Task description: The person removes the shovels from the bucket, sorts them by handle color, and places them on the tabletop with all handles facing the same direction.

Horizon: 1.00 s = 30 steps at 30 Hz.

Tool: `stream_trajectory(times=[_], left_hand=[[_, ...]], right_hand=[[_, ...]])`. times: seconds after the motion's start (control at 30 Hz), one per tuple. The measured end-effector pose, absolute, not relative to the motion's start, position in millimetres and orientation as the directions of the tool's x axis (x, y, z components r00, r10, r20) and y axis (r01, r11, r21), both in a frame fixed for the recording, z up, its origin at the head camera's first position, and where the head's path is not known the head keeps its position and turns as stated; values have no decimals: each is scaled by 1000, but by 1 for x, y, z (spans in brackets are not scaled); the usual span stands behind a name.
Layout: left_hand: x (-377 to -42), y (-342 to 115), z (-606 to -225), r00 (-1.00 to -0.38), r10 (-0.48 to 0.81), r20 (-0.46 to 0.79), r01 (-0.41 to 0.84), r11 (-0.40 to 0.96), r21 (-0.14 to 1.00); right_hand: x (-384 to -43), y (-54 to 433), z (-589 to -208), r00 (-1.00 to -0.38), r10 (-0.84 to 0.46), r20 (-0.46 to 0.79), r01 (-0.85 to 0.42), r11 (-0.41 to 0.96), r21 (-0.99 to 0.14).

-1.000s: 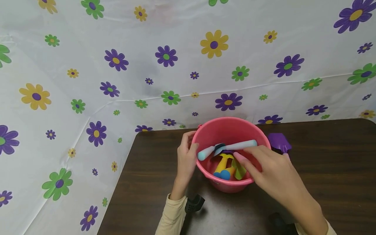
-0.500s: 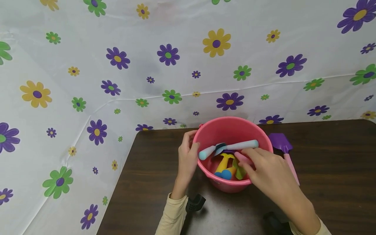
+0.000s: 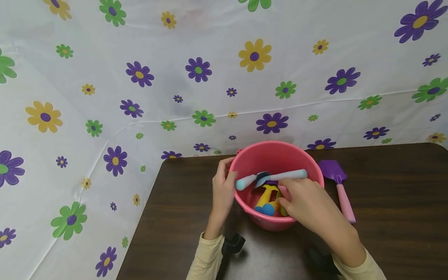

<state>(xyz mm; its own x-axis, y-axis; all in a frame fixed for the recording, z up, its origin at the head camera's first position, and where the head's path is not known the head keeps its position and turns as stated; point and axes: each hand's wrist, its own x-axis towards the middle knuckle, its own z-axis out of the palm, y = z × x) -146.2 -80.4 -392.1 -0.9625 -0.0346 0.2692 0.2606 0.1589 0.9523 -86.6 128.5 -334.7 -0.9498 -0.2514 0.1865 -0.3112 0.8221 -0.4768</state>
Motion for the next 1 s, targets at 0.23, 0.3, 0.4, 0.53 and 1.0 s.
stream_trajectory(times=[0.23,0.3,0.4,0.53,1.0], left_hand=[[-146,-80,-393,-963,-32,268,261,153,953],[-146,-80,-392,-961,-35,273,265,158,951],[-146,-80,-392,-959,-32,280,272,155,950],[-146,-80,-393,-959,-31,283,276,145,950],[-148,-79,-395,-954,-50,295,285,142,948]], right_hand=[[-91,127,-336,-960,-262,99,-273,801,-532],[-91,127,-337,-962,-258,87,-263,797,-543],[-92,126,-336,-966,-250,73,-249,806,-536],[-93,125,-335,-968,-249,37,-229,810,-540],[-94,124,-336,-968,-220,122,-250,781,-573]])
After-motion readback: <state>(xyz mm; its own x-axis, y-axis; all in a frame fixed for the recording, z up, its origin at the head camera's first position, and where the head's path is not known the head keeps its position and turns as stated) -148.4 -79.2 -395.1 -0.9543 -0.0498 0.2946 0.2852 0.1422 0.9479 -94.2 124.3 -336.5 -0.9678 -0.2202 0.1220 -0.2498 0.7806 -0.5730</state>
